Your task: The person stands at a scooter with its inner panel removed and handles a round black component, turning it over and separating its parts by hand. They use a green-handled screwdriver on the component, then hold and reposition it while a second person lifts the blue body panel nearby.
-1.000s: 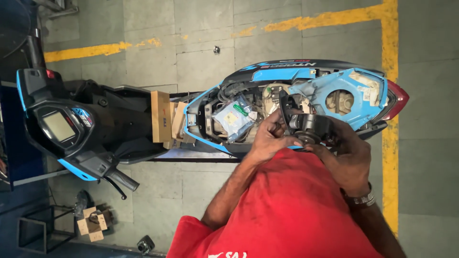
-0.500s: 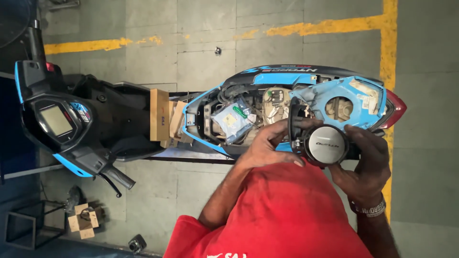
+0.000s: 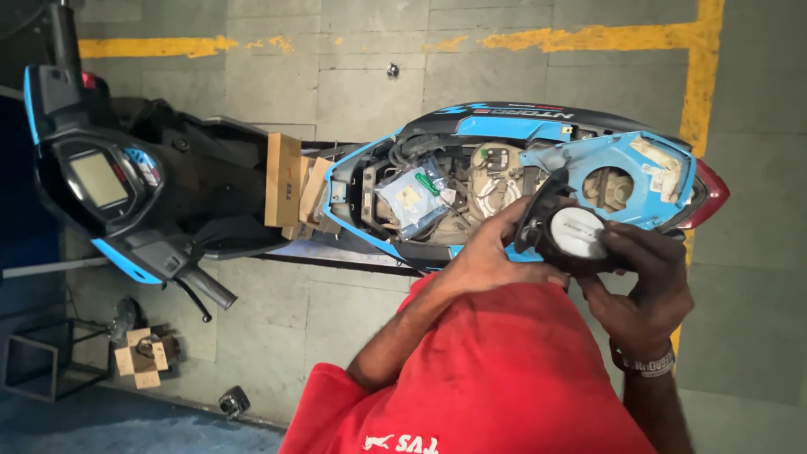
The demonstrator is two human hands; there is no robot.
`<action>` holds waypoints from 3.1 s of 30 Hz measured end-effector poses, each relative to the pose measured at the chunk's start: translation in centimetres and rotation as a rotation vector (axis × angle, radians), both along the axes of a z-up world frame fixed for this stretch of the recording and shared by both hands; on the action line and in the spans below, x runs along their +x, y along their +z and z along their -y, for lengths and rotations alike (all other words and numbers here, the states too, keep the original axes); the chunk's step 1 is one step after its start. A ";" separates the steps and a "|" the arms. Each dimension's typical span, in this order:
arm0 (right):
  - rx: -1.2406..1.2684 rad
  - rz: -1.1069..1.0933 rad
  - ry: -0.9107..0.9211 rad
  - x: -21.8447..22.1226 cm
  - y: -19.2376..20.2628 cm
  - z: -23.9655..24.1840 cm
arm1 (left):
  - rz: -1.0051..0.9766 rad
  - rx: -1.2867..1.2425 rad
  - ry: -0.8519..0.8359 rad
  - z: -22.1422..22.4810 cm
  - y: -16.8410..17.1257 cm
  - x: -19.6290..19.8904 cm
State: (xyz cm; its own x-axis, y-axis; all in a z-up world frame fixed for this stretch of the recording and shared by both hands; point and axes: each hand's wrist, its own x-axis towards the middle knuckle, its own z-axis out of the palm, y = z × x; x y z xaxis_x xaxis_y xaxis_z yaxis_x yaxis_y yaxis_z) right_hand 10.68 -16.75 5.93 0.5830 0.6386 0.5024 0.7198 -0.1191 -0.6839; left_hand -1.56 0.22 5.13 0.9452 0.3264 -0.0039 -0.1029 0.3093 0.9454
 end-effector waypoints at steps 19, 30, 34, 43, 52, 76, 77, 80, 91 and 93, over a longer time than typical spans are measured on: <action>0.050 -0.734 0.057 0.1 0.3 1.2 | 0.022 -0.206 -0.006 0.1 -5.1 0.3; -0.087 -0.579 -0.126 0.1 0.4 0.0 | 0.104 -0.106 0.082 1.4 -3.4 0.6; -0.128 -0.496 -0.169 0.1 0.9 -0.1 | 0.108 -0.039 0.085 1.5 -2.4 1.0; -0.140 -0.528 -0.152 0.2 0.3 0.1 | 0.138 0.040 0.188 1.6 -3.8 0.9; -0.052 -0.712 0.164 -0.5 2.0 0.3 | -0.039 -0.111 0.195 -0.3 -5.3 -0.2; -0.173 -0.901 0.756 -0.8 -2.2 -0.7 | -0.280 -0.285 0.201 -2.7 -7.0 -9.7; -0.207 -0.875 0.763 0.1 -2.6 -0.6 | -0.288 -0.339 0.087 -2.7 -7.4 -10.4; -0.281 -0.911 0.506 2.9 -6.2 -0.5 | -0.313 -0.508 -0.015 -1.9 -7.6 -11.5; -0.537 -0.743 0.205 7.2 -20.5 -6.7 | -0.312 -0.492 -0.062 -3.2 -8.4 -13.8; -0.647 -0.619 0.256 6.3 -22.1 -9.3 | -0.304 -0.484 -0.024 -3.4 -8.8 -14.7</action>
State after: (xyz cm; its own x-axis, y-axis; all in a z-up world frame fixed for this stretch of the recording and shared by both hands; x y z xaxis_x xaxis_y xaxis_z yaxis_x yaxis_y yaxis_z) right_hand 16.97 -7.47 -16.14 0.4312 0.8318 -0.3495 0.3058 -0.4991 -0.8108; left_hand -16.29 3.59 -3.68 0.8854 0.1980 -0.4206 0.1641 0.7133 0.6813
